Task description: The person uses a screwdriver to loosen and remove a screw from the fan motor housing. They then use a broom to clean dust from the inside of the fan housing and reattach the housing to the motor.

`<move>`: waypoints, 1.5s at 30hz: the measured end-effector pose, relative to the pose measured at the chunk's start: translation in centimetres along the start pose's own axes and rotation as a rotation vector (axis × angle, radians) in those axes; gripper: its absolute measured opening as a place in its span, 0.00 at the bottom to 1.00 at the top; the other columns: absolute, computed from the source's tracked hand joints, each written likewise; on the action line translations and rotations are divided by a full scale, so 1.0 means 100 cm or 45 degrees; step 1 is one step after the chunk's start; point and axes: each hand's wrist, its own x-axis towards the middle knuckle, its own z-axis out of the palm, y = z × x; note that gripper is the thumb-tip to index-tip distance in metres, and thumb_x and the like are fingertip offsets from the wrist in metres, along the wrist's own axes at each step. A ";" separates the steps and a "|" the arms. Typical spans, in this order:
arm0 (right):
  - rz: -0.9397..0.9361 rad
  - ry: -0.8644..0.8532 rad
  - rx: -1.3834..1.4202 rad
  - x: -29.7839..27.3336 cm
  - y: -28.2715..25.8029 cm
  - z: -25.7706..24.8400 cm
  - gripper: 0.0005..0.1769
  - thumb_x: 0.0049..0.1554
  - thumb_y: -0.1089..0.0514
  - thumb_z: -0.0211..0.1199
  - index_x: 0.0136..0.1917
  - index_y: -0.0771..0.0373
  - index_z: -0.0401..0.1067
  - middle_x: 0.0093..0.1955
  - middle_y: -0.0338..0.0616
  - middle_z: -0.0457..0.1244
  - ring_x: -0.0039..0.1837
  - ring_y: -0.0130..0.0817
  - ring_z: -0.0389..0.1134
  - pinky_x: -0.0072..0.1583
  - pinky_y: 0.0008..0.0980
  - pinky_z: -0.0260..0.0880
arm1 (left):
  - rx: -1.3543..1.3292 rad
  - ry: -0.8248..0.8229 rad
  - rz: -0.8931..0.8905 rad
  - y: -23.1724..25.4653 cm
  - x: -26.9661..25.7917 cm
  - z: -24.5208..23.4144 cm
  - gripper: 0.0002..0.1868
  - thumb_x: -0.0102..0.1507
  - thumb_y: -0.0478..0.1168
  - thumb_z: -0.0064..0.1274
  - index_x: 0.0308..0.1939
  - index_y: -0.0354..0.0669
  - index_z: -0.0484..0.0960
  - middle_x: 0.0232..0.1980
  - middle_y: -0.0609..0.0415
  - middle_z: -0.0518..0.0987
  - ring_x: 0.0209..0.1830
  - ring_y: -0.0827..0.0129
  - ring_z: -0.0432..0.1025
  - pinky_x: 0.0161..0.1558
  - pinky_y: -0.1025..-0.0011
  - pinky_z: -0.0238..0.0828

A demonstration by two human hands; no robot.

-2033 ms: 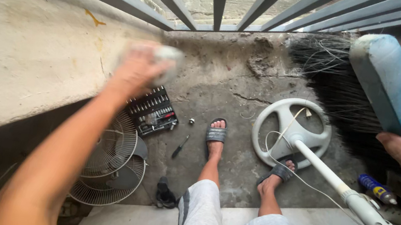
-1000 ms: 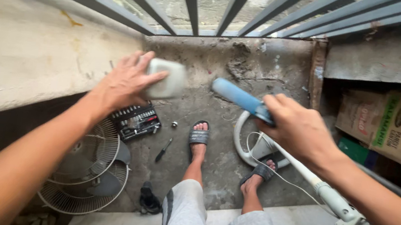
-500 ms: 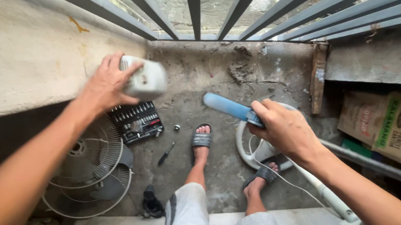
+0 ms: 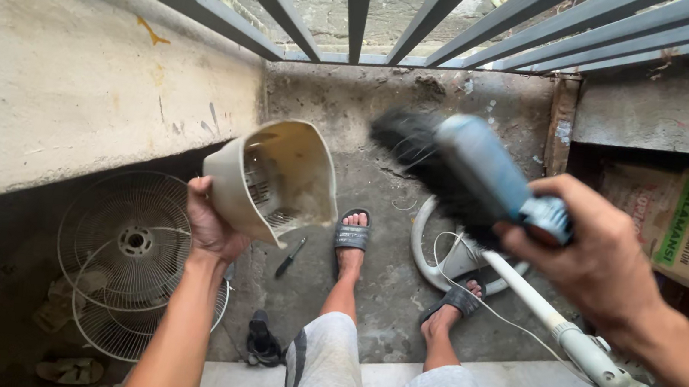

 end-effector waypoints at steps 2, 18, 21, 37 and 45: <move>-0.161 0.021 0.000 -0.002 -0.014 0.008 0.19 0.51 0.55 0.72 0.53 0.63 0.72 0.48 0.46 0.70 0.47 0.34 0.75 0.48 0.31 0.79 | -0.026 0.021 -0.008 -0.003 0.005 0.001 0.38 0.55 0.64 0.54 0.62 0.47 0.77 0.57 0.54 0.78 0.59 0.56 0.71 0.58 0.49 0.72; 0.227 -0.411 0.008 0.058 -0.082 0.021 0.20 0.50 0.47 0.71 0.52 0.54 0.71 0.43 0.45 0.71 0.44 0.39 0.75 0.46 0.42 0.74 | -0.021 -0.113 0.171 0.005 0.029 0.013 0.38 0.56 0.60 0.58 0.62 0.39 0.76 0.57 0.50 0.78 0.59 0.57 0.71 0.60 0.55 0.70; -0.046 -0.391 0.063 0.070 -0.095 0.049 0.19 0.51 0.48 0.69 0.52 0.56 0.69 0.45 0.47 0.70 0.48 0.46 0.74 0.48 0.46 0.73 | -0.041 -0.065 0.315 -0.004 0.027 0.028 0.39 0.56 0.61 0.57 0.62 0.37 0.76 0.56 0.49 0.78 0.57 0.57 0.72 0.56 0.55 0.72; -0.258 -0.231 -0.190 0.072 -0.086 0.116 0.20 0.50 0.56 0.68 0.52 0.64 0.65 0.45 0.48 0.66 0.50 0.50 0.70 0.45 0.50 0.71 | 0.534 -0.034 0.280 0.010 -0.021 0.072 0.52 0.47 0.59 0.57 0.73 0.43 0.63 0.64 0.44 0.69 0.63 0.55 0.67 0.55 0.54 0.72; -0.327 -0.110 -0.434 0.063 -0.053 0.133 0.19 0.49 0.61 0.67 0.52 0.64 0.66 0.45 0.47 0.65 0.50 0.47 0.70 0.44 0.44 0.73 | 0.580 0.077 0.273 -0.001 -0.030 0.083 0.48 0.52 0.60 0.58 0.72 0.43 0.63 0.64 0.43 0.69 0.67 0.52 0.64 0.64 0.51 0.63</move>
